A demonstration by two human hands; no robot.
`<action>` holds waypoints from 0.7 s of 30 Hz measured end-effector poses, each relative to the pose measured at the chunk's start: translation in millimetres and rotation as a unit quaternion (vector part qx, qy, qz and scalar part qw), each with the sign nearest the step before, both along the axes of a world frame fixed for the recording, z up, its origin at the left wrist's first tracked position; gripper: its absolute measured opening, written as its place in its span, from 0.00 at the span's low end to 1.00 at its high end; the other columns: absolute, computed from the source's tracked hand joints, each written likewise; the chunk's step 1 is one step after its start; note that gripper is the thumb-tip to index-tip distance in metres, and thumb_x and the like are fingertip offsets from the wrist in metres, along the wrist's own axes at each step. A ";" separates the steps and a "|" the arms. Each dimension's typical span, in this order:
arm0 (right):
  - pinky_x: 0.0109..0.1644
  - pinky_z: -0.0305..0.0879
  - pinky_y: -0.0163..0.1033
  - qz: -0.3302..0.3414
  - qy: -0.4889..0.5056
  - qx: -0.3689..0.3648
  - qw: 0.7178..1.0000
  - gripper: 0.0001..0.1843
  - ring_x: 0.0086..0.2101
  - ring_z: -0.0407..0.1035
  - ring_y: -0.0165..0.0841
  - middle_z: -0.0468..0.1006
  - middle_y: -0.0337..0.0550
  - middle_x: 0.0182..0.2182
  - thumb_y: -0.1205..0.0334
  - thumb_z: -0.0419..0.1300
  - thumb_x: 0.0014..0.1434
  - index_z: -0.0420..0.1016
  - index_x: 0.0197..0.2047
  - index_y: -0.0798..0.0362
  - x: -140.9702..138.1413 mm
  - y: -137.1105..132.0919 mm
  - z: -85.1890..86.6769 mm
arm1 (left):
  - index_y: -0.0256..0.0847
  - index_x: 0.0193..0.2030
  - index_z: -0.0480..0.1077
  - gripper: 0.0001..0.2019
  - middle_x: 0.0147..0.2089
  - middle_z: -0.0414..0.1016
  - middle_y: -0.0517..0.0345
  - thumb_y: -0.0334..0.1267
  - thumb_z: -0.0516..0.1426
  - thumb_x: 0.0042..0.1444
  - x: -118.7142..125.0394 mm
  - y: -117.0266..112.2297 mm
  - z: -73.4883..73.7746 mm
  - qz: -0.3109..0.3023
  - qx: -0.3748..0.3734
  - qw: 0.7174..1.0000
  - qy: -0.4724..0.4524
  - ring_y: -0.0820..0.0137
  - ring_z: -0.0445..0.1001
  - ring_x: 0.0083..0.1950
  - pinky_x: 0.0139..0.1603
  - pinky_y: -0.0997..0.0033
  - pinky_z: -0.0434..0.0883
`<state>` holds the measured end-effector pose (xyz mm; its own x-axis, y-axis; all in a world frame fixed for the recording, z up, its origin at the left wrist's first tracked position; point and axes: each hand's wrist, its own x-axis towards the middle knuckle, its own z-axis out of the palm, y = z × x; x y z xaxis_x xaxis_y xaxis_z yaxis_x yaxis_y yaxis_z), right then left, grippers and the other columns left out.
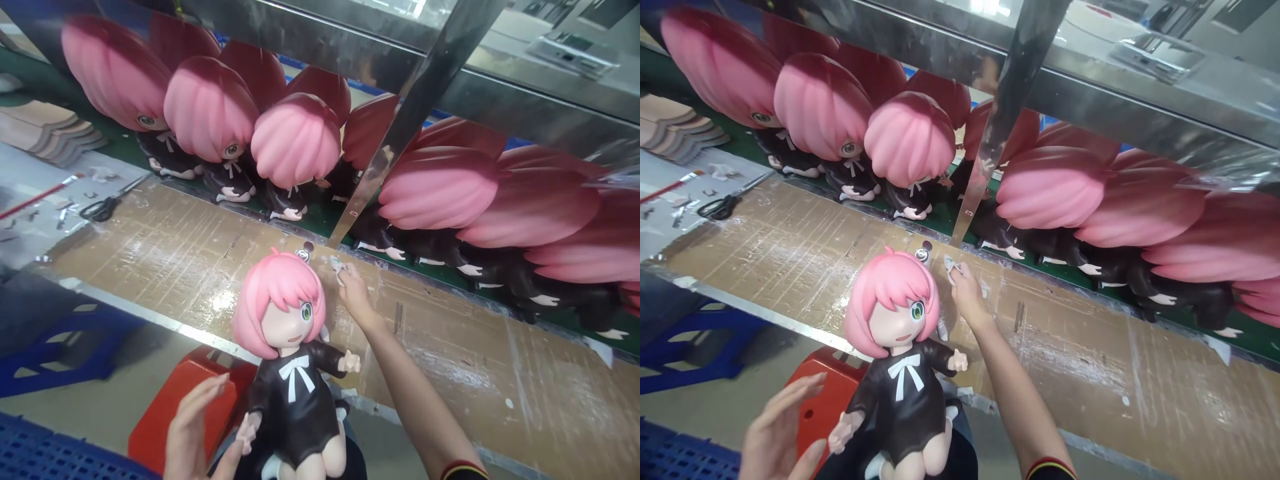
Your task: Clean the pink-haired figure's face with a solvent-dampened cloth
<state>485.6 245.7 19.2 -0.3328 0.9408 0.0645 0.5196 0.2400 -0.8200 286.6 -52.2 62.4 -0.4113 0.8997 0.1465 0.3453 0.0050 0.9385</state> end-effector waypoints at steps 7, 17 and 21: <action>0.54 0.70 0.51 0.168 -0.197 0.022 0.966 0.15 0.49 0.70 0.38 0.74 0.47 0.51 0.54 0.59 0.67 0.72 0.51 0.53 -42.8 40.6 -30.6 | 0.47 0.47 0.72 0.24 0.42 0.81 0.51 0.63 0.49 0.61 3.9 5.4 -60.5 -0.115 -0.048 0.988 -0.089 0.54 0.78 0.53 0.61 0.53 0.72; 0.57 0.68 0.53 0.226 -0.313 0.074 0.919 0.16 0.53 0.68 0.40 0.71 0.48 0.56 0.55 0.58 0.67 0.71 0.56 0.51 -55.1 41.0 -32.0 | 0.41 0.44 0.72 0.19 0.39 0.82 0.46 0.56 0.54 0.63 -2.1 10.9 -74.4 -0.166 0.049 0.985 0.010 0.55 0.82 0.45 0.56 0.50 0.76; 0.57 0.68 0.53 0.234 -0.337 0.095 0.907 0.14 0.53 0.68 0.39 0.71 0.48 0.55 0.56 0.58 0.67 0.72 0.53 0.52 -54.4 39.2 -32.2 | 0.39 0.43 0.70 0.08 0.37 0.81 0.49 0.35 0.60 0.58 2.9 23.7 -72.9 -0.176 0.101 0.978 0.042 0.58 0.82 0.43 0.58 0.51 0.75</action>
<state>431.3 284.8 -13.0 -0.7177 0.6788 -0.1554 0.6915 0.6683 -0.2743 289.5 -28.4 -10.5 -0.0596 0.9323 0.3568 0.3682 -0.3117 0.8759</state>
